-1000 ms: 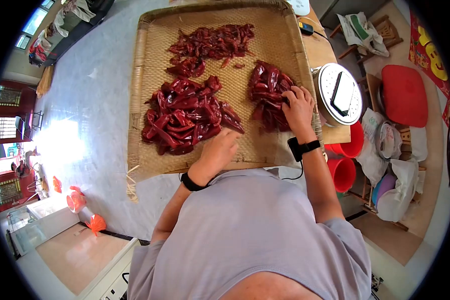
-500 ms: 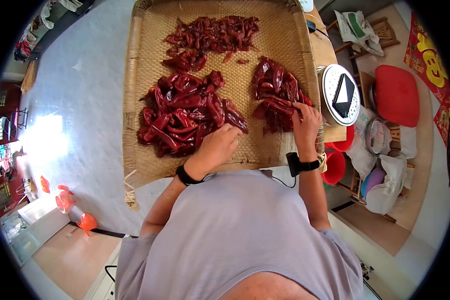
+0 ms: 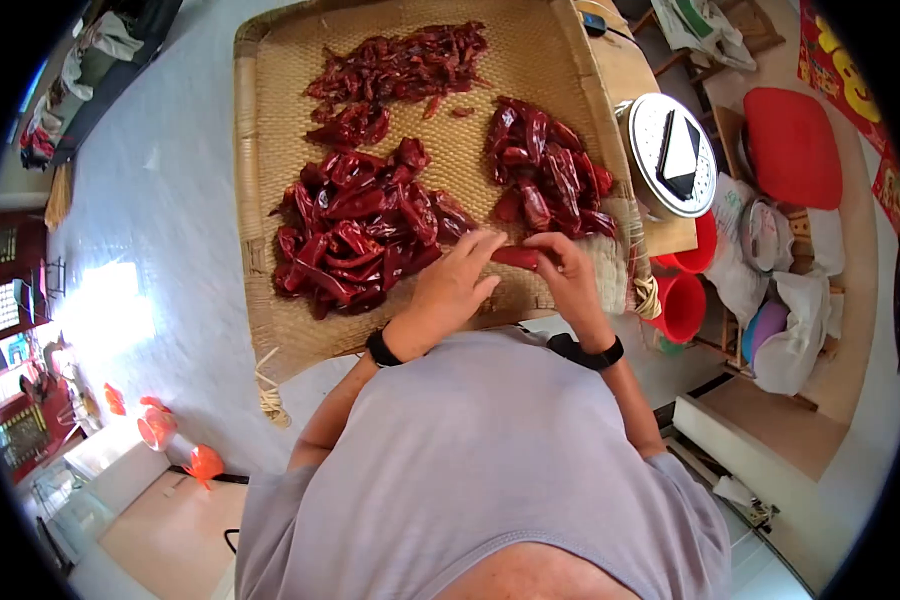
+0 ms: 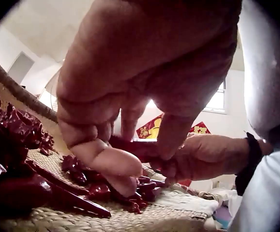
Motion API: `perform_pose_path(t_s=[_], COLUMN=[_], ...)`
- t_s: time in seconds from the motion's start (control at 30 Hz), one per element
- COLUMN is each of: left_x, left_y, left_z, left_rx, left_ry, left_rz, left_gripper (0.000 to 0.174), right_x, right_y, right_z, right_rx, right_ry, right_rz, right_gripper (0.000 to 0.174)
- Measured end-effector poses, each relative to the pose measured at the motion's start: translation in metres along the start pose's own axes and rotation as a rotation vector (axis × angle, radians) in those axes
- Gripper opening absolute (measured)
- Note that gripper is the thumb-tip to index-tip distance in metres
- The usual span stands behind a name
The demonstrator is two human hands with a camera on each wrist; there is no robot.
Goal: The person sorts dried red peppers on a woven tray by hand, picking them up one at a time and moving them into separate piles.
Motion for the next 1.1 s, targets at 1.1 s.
perform_pose_path(t_s=[1.1], left_x=[-0.007], left_y=[-0.006], left_z=[-0.017], left_rx=[0.064], left_ry=[-0.070], left_rz=[0.082], left_gripper=[0.037], right_x=[0.006], right_y=[0.029], right_z=[0.007], right_rx=[-0.366], right_ry=[0.136], right_rz=[0.196], right_gripper=[0.023])
Point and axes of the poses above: each hand's wrist, its own z-axis towards the middle knuckle, its own y-axis out of the palm, x = y × z, the point moved 8 cm from there along z, towards the middle knuckle, and after that the axes turned 2 degrees about y, right-handed, at the moved point
